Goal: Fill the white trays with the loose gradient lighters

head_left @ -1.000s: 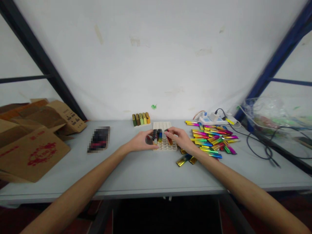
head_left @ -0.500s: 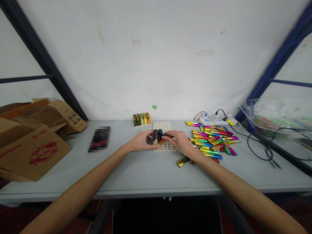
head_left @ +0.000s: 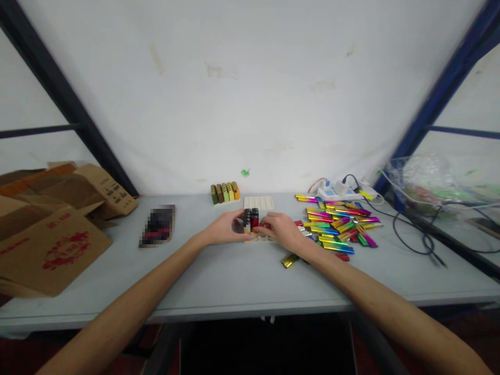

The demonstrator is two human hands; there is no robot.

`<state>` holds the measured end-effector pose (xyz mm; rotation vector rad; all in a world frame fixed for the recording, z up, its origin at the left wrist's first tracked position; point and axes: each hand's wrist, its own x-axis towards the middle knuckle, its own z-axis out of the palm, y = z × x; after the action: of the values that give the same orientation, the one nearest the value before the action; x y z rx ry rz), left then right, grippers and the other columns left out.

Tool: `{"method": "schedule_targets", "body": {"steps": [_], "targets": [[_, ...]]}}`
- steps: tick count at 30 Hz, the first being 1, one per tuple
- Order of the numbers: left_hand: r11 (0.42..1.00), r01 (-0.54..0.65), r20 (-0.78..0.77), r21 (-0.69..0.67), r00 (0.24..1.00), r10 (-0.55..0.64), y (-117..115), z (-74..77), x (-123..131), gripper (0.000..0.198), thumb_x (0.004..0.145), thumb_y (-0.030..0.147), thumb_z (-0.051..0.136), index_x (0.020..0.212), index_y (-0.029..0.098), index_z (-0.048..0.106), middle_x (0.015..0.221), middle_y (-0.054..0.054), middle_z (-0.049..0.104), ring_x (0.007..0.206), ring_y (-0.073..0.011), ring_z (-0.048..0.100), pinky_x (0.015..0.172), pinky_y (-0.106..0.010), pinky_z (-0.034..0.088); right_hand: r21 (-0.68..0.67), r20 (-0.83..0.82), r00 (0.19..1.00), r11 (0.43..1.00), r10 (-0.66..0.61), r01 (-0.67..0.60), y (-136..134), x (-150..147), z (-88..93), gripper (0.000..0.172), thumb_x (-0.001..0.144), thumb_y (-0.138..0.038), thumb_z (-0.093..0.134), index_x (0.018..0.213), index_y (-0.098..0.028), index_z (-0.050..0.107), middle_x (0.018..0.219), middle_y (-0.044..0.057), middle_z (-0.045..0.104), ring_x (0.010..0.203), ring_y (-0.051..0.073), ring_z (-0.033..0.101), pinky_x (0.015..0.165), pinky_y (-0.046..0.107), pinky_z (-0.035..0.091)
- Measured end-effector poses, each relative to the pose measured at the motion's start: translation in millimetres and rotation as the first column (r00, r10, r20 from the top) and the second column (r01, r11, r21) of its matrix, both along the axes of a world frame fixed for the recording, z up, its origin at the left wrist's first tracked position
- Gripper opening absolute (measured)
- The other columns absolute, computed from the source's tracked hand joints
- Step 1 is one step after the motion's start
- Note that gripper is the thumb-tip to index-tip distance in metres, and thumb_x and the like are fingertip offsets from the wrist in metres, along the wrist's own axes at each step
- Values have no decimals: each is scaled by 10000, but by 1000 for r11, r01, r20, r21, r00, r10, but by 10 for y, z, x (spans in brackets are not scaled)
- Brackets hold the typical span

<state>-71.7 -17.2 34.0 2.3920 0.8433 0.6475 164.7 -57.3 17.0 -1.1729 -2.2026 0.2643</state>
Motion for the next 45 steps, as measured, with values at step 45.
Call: {"method": "schedule_targets", "body": {"steps": [45], "targets": [[1000, -9, -19, 2, 1000, 9, 12, -18, -8, 654, 742, 568, 794, 1244, 167, 672, 1103, -66, 752, 915, -247, 681, 808, -337, 569, -369, -760, 649, 802, 30, -470, 1, 379, 210, 356, 917, -547, 668, 1057, -235, 571, 797, -32, 640, 745, 140, 654, 772, 316, 548]]}}
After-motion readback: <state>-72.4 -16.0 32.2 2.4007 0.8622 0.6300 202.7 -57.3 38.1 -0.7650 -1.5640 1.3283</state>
